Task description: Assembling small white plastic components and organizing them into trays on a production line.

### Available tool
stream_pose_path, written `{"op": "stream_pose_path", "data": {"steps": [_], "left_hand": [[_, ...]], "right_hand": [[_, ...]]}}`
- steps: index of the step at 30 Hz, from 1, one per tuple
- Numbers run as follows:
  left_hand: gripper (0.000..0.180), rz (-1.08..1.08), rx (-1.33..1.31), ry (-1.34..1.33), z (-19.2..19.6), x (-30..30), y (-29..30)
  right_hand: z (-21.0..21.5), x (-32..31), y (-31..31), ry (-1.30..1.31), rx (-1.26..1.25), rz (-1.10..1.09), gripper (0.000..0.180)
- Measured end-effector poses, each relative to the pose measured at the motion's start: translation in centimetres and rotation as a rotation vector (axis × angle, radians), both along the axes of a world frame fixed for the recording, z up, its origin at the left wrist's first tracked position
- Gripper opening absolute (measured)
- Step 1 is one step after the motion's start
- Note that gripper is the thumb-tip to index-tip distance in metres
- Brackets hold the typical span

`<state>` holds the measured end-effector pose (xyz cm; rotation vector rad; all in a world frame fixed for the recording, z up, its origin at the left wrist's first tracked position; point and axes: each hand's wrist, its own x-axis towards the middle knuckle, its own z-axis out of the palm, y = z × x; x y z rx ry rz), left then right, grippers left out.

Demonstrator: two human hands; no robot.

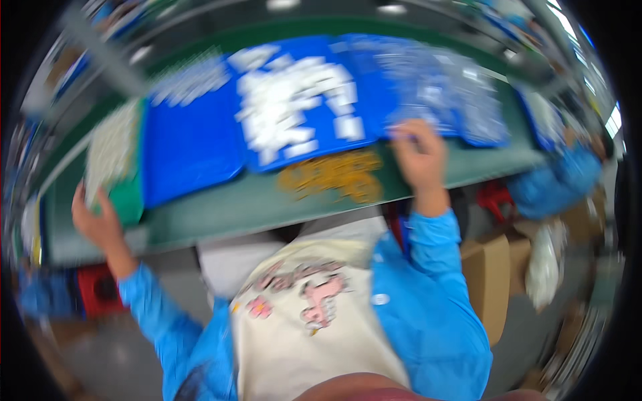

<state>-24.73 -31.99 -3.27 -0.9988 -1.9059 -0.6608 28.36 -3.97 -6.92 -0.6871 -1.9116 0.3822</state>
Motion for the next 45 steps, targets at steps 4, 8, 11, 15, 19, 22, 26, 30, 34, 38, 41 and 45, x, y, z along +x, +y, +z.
{"op": "stream_pose_path", "data": {"steps": [4,8,11,15,19,22,26,30,34,38,41,45], "left_hand": [[0.043,-0.311,-0.269,-0.181,0.5,5.4,7.2],[0.071,-0.343,-0.611,-0.343,-2.6,0.9,13.3],[0.078,-0.303,-0.541,-0.552,-4.5,-1.2,16.9],[0.074,-0.369,-0.519,-0.593,-5.1,0.6,19.0],[0.067,-0.567,-0.297,-0.744,-8.2,-2.6,19.2],[0.064,-0.43,-0.285,-0.89,-8.2,-2.2,20.6],[0.054,-0.407,-0.272,-0.92,-9.3,-3.4,22.7],[0.032,-0.493,-0.183,-0.937,-8.5,-3.4,22.2],[0.026,-0.627,-0.197,-1.12,-8.5,-4.9,21.0],[0.036,-0.596,-0.012,-1.45,-6.1,-3.2,19.5],[0.056,-0.8,0.158,-1.48,-6.5,-4.0,16.7],[0.05,-1.014,0.206,-1.52,-6.6,-9.4,17.2]], "right_hand": [[3.1,-3.6,2.3,-0.248,-0.113,0.518,0.024],[4.3,-8.7,4.3,-0.498,0.013,0.984,0.026],[2.4,-11.7,4.7,-0.65,0.027,1.038,0.028],[0.8,-11.5,5.1,-0.52,0.063,1.017,0.025],[1.1,-11.6,4.7,-0.56,0.103,0.923,0.02],[1.2,-11.3,5.5,-0.617,0.117,0.816,0.015],[1.4,-11.3,5.4,-0.59,0.139,0.677,0.01],[1.4,-12.0,5.7,-0.426,0.169,0.639,0.009],[2.6,-10.9,5.1,-0.309,-0.046,0.609,0.017],[0.5,-10.7,7.0,-0.252,-0.09,0.577,0.021],[-1.0,-11.6,8.5,-0.092,-0.065,0.627,0.018],[1.7,-12.2,8.9,0.109,-0.136,0.608,0.007]]}}
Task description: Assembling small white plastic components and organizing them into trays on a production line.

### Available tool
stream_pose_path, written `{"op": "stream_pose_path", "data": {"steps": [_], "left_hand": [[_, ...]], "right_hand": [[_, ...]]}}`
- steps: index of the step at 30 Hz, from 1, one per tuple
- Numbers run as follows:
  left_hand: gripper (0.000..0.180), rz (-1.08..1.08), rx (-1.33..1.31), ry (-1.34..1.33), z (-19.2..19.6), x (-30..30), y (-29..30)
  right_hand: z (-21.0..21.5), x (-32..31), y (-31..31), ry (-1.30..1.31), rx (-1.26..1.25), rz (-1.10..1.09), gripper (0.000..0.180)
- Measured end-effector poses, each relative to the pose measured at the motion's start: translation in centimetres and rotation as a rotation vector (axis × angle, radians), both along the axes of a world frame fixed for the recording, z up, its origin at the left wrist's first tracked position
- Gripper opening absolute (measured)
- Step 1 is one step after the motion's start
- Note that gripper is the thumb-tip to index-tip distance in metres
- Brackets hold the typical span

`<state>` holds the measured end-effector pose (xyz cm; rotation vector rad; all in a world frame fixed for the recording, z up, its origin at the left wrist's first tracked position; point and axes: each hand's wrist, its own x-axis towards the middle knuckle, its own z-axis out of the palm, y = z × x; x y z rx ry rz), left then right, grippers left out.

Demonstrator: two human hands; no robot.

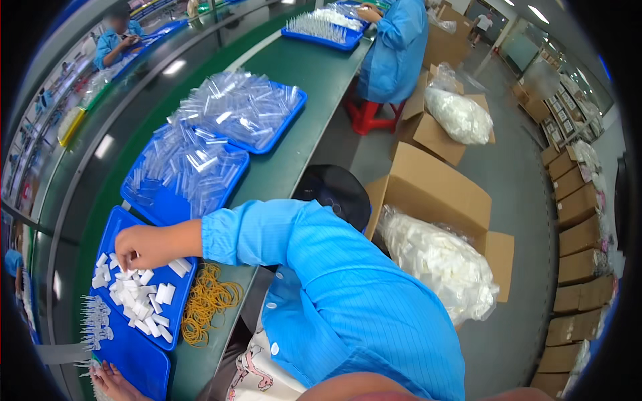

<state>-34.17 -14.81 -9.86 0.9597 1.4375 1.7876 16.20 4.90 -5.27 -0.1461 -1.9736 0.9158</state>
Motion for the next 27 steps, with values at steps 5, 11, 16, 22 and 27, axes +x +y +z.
{"op": "stream_pose_path", "data": {"steps": [5,11,16,22,27], "left_hand": [[0.041,-0.165,0.108,0.081,0.7,12.6,4.6],[0.056,-0.324,0.07,0.158,4.0,26.0,3.5],[0.066,-0.297,0.0,-0.063,1.4,26.0,3.6],[0.044,-0.146,0.068,0.224,2.7,28.1,3.3],[0.054,-0.147,0.123,-0.018,4.6,30.0,3.4]], "right_hand": [[-0.7,3.0,0.0,-0.038,-0.345,-0.024,0.014],[-0.4,1.3,-1.5,-0.137,-0.141,-0.124,0.022],[-1.7,0.9,-0.4,-0.048,0.003,-0.16,0.018],[-1.6,0.9,-1.7,-0.148,-0.126,-0.207,0.024],[-1.0,0.7,-2.2,0.002,-0.552,-0.058,0.028]]}}
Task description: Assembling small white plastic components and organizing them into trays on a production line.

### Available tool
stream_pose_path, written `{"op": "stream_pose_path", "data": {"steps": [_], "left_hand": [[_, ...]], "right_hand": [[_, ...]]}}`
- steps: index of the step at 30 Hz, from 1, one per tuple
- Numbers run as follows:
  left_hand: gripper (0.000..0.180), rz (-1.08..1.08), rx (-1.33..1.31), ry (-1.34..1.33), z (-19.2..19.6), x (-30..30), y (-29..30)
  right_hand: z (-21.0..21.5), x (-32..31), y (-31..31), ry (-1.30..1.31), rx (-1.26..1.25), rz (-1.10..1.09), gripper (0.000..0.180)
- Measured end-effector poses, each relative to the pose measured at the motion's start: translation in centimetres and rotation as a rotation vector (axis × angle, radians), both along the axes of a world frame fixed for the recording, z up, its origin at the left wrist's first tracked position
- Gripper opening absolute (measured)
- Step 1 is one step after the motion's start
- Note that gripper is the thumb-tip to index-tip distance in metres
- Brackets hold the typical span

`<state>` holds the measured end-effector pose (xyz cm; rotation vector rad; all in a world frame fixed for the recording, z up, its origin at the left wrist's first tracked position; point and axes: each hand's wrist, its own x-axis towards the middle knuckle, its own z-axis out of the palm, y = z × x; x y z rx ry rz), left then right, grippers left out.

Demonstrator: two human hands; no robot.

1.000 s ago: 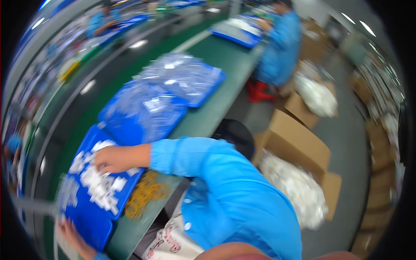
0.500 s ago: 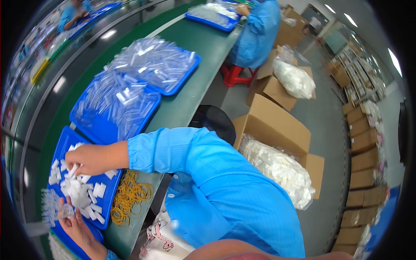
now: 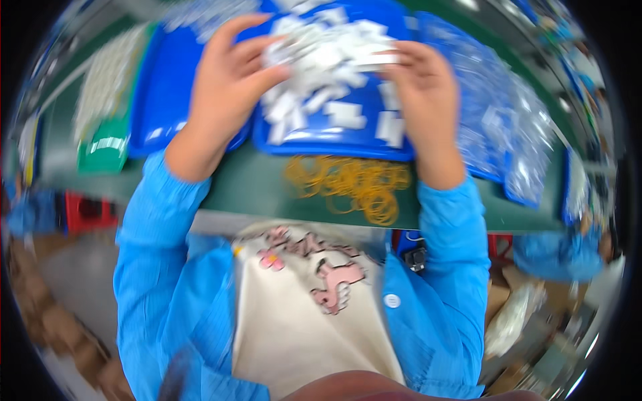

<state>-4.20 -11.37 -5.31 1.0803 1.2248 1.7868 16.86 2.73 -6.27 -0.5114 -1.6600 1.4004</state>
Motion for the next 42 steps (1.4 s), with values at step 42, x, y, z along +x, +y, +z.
{"op": "stream_pose_path", "data": {"steps": [42], "left_hand": [[0.043,-0.085,0.023,0.682,-0.4,0.9,-1.1]], "right_hand": [[0.4,-0.4,-3.6,-0.123,0.216,0.104,0.017]]}}
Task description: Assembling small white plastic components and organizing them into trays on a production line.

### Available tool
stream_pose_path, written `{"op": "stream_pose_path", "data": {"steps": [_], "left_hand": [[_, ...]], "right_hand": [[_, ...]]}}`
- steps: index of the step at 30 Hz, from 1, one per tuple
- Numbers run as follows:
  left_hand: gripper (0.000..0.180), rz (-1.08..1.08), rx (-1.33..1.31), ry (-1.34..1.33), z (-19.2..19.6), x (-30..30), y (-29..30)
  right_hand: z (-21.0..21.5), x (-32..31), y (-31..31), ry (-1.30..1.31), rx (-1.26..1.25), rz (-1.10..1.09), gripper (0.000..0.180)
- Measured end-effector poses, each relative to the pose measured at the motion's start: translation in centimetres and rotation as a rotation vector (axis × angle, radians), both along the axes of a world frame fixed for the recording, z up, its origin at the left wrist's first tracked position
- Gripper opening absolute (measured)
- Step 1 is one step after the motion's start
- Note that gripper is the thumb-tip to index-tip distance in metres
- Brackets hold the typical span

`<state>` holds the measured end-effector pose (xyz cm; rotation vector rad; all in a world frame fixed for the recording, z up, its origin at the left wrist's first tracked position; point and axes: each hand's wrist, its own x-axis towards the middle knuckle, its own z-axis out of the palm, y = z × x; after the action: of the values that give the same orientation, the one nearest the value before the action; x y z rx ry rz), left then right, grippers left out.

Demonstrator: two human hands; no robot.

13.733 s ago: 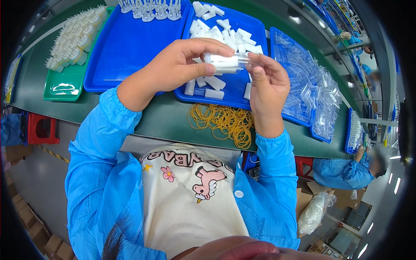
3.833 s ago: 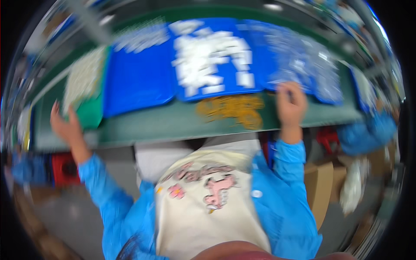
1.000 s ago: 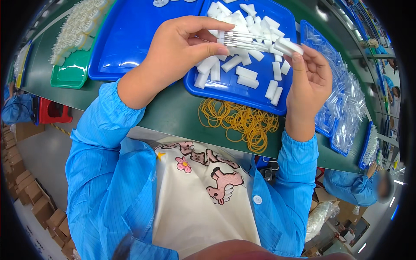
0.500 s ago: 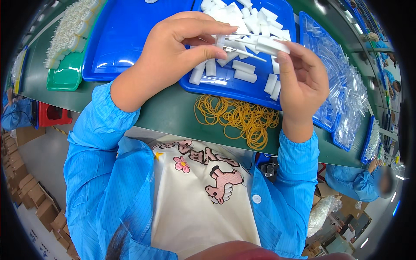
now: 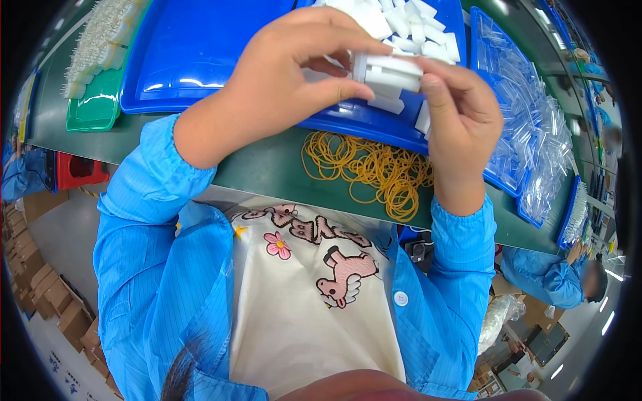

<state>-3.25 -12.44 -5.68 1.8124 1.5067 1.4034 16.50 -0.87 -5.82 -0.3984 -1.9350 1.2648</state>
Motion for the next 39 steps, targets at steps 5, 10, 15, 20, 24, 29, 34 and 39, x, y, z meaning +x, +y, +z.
{"op": "stream_pose_path", "data": {"steps": [5,10,15,20,24,29,34,39], "left_hand": [[0.038,0.031,-0.096,-0.655,1.0,-0.4,1.2],[0.04,-0.218,0.174,-0.849,-0.2,-2.5,2.3],[0.039,0.119,-0.098,-0.611,-0.8,-2.0,0.7],[0.034,0.065,-0.135,-0.659,-0.8,-2.4,0.5],[0.031,0.098,-0.085,-0.651,-1.3,-2.8,1.0],[0.031,0.115,-0.108,-0.599,-0.4,-2.2,0.8],[0.037,-0.544,0.455,-0.648,-0.8,-2.9,3.7],[0.039,-0.202,0.087,-0.721,-1.3,-2.6,2.5]], "right_hand": [[0.8,-0.7,0.8,0.229,0.077,-0.148,0.016],[0.3,-0.7,1.1,-0.393,0.663,0.083,0.034],[0.1,-1.1,0.8,-0.461,0.715,0.149,0.037],[0.4,-0.9,0.2,-0.498,0.723,0.154,0.032],[0.6,-1.1,1.0,-0.442,0.711,0.163,0.024],[0.5,-0.6,1.0,-0.425,0.581,0.045,0.02],[0.0,-0.5,1.4,-0.213,0.171,-0.105,0.017],[-0.3,0.1,2.9,0.017,-0.076,-0.048,0.019]]}}
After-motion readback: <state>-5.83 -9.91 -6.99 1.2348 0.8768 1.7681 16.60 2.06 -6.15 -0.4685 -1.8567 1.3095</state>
